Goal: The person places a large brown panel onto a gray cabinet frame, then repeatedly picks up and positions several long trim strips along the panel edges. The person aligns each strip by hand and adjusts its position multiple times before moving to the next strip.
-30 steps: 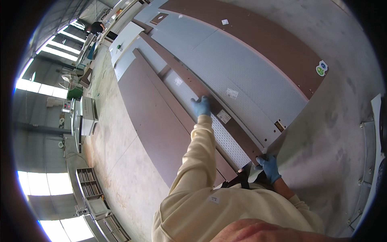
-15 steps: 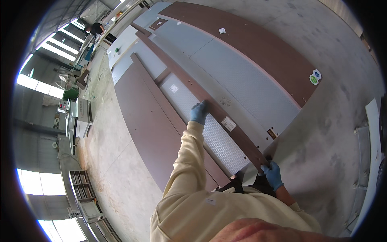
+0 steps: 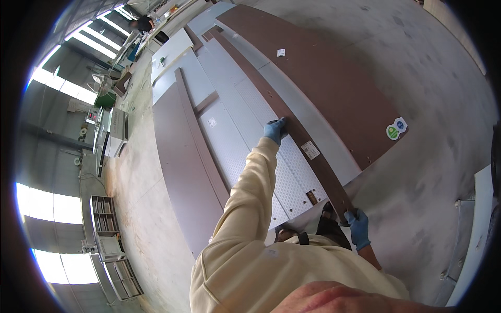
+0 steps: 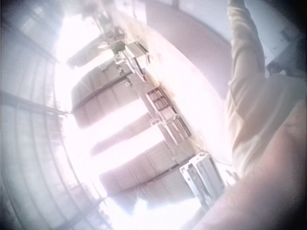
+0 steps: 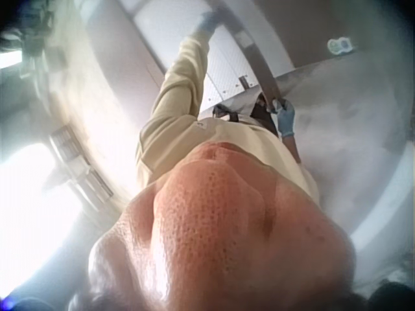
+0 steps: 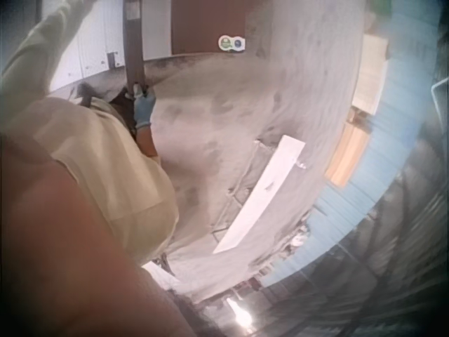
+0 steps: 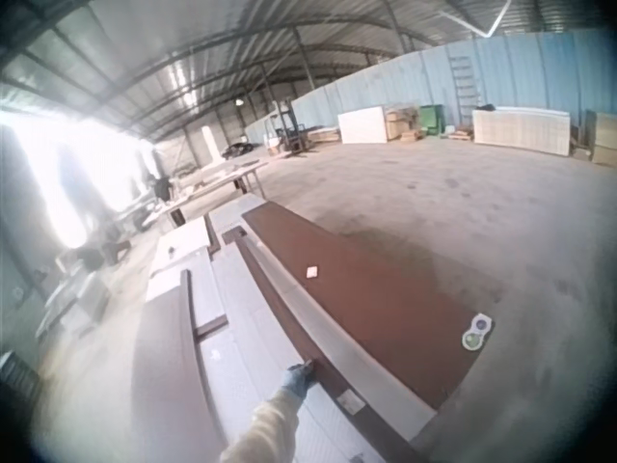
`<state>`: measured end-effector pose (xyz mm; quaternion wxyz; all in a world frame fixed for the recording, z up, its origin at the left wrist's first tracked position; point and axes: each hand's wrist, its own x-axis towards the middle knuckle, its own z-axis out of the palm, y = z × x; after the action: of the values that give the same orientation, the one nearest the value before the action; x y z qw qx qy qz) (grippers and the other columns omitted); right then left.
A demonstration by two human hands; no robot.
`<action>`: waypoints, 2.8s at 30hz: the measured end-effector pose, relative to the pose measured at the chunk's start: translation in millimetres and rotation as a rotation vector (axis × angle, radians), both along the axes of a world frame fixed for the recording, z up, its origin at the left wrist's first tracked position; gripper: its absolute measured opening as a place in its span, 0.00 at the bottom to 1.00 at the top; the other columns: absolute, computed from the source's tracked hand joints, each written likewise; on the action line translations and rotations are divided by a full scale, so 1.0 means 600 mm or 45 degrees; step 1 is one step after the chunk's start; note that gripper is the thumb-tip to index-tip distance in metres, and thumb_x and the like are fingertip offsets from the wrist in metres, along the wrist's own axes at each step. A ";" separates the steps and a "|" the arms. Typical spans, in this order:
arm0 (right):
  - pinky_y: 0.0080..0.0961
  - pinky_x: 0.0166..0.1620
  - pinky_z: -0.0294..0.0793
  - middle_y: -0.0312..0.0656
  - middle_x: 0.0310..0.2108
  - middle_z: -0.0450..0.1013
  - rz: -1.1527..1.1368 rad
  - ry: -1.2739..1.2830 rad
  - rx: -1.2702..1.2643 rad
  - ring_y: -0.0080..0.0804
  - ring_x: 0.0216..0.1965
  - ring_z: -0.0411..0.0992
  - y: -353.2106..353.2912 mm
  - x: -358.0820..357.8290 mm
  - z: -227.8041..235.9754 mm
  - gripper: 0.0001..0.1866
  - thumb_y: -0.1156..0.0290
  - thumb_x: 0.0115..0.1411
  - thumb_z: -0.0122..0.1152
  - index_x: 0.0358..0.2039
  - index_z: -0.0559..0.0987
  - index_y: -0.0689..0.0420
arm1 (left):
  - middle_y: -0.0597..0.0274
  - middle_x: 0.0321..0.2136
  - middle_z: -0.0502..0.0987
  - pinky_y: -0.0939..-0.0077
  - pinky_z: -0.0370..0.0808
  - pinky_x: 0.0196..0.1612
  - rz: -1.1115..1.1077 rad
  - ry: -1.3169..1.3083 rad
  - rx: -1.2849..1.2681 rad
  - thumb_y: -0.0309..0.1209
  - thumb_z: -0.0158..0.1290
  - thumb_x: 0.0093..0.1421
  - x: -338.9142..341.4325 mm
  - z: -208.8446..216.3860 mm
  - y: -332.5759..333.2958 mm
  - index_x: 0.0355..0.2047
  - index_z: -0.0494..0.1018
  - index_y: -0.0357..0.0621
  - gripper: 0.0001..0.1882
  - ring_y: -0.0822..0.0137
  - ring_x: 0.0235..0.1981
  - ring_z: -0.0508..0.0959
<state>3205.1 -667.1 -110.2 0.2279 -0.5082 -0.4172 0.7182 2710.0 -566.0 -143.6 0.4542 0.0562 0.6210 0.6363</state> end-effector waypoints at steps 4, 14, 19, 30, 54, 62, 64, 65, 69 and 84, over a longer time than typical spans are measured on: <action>0.30 0.34 0.88 0.43 0.38 0.77 0.003 0.023 -0.077 0.31 0.35 0.79 0.040 0.036 -0.037 0.12 0.73 0.67 0.64 0.46 0.77 0.68 | 0.54 0.34 0.83 0.65 0.82 0.32 -0.100 0.100 -0.027 0.33 0.62 0.66 0.036 -0.060 0.043 0.43 0.80 0.35 0.13 0.60 0.31 0.83; 0.32 0.41 0.88 0.42 0.42 0.78 -0.108 0.161 -0.007 0.29 0.37 0.79 0.076 0.019 -0.086 0.17 0.72 0.68 0.63 0.54 0.76 0.67 | 0.48 0.31 0.85 0.64 0.81 0.29 -0.326 0.806 -0.674 0.32 0.62 0.61 0.012 -0.037 0.117 0.34 0.83 0.32 0.11 0.60 0.31 0.86; 0.30 0.40 0.87 0.40 0.41 0.78 -0.205 0.131 0.186 0.28 0.37 0.80 0.080 -0.019 -0.115 0.18 0.72 0.68 0.60 0.56 0.75 0.67 | 0.44 0.38 0.86 0.56 0.82 0.45 -0.284 1.358 -0.794 0.37 0.59 0.59 0.024 -0.014 0.140 0.40 0.84 0.39 0.15 0.48 0.42 0.87; 0.24 0.30 0.84 0.48 0.34 0.83 -0.202 -0.105 -0.252 0.34 0.28 0.84 0.101 -0.025 -0.095 0.22 0.57 0.73 0.60 0.44 0.80 0.69 | 0.47 0.45 0.84 0.48 0.74 0.56 -0.100 1.971 -0.932 0.50 0.55 0.63 0.104 0.019 0.095 0.59 0.77 0.43 0.30 0.43 0.53 0.79; 0.48 0.47 0.79 0.55 0.37 0.82 0.147 -0.754 0.378 0.57 0.41 0.81 0.191 -0.117 -0.051 0.18 0.55 0.70 0.55 0.43 0.81 0.57 | 0.51 0.79 0.45 0.30 0.39 0.74 -0.600 1.649 -1.044 0.69 0.37 0.66 -0.038 -0.059 0.224 0.77 0.51 0.45 0.51 0.50 0.80 0.40; 0.56 0.43 0.78 0.58 0.34 0.80 0.249 -0.982 0.657 0.64 0.38 0.78 0.182 -0.123 -0.085 0.21 0.51 0.71 0.54 0.39 0.79 0.58 | 0.47 0.79 0.44 0.28 0.37 0.75 -0.555 1.594 -0.959 0.60 0.45 0.68 -0.023 -0.028 0.223 0.77 0.48 0.40 0.49 0.46 0.80 0.39; 0.56 0.39 0.76 0.59 0.28 0.79 0.227 -1.001 0.803 0.65 0.33 0.77 0.177 -0.125 -0.091 0.22 0.52 0.71 0.56 0.34 0.76 0.61 | 0.47 0.79 0.45 0.29 0.35 0.75 -0.549 1.578 -0.922 0.61 0.45 0.68 -0.021 -0.021 0.222 0.77 0.48 0.40 0.49 0.46 0.80 0.39; 0.57 0.39 0.77 0.60 0.28 0.79 0.262 -1.050 0.795 0.65 0.33 0.78 0.176 -0.125 -0.093 0.22 0.51 0.71 0.55 0.35 0.76 0.60 | 0.46 0.79 0.44 0.29 0.34 0.75 -0.566 1.572 -0.927 0.61 0.45 0.68 -0.021 -0.019 0.222 0.77 0.47 0.40 0.49 0.46 0.80 0.38; 0.59 0.40 0.78 0.61 0.28 0.79 0.321 -1.151 0.823 0.65 0.32 0.78 0.174 -0.128 -0.097 0.21 0.51 0.72 0.52 0.37 0.75 0.59 | 0.46 0.79 0.43 0.32 0.31 0.75 -0.575 1.538 -0.905 0.61 0.45 0.68 -0.024 -0.018 0.218 0.78 0.46 0.40 0.50 0.46 0.80 0.37; 0.57 0.34 0.79 0.59 0.26 0.79 0.279 -1.335 1.118 0.62 0.28 0.79 0.158 -0.131 -0.115 0.22 0.51 0.73 0.50 0.39 0.75 0.60 | 0.49 0.79 0.42 0.33 0.29 0.76 -0.616 1.529 -0.866 0.61 0.46 0.68 -0.028 -0.016 0.211 0.78 0.44 0.42 0.50 0.47 0.80 0.35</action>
<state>3126.5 -572.5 -179.5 0.1070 -0.6038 -0.7733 0.1613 2693.2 -439.3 -153.0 0.1556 0.3868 0.8965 0.1498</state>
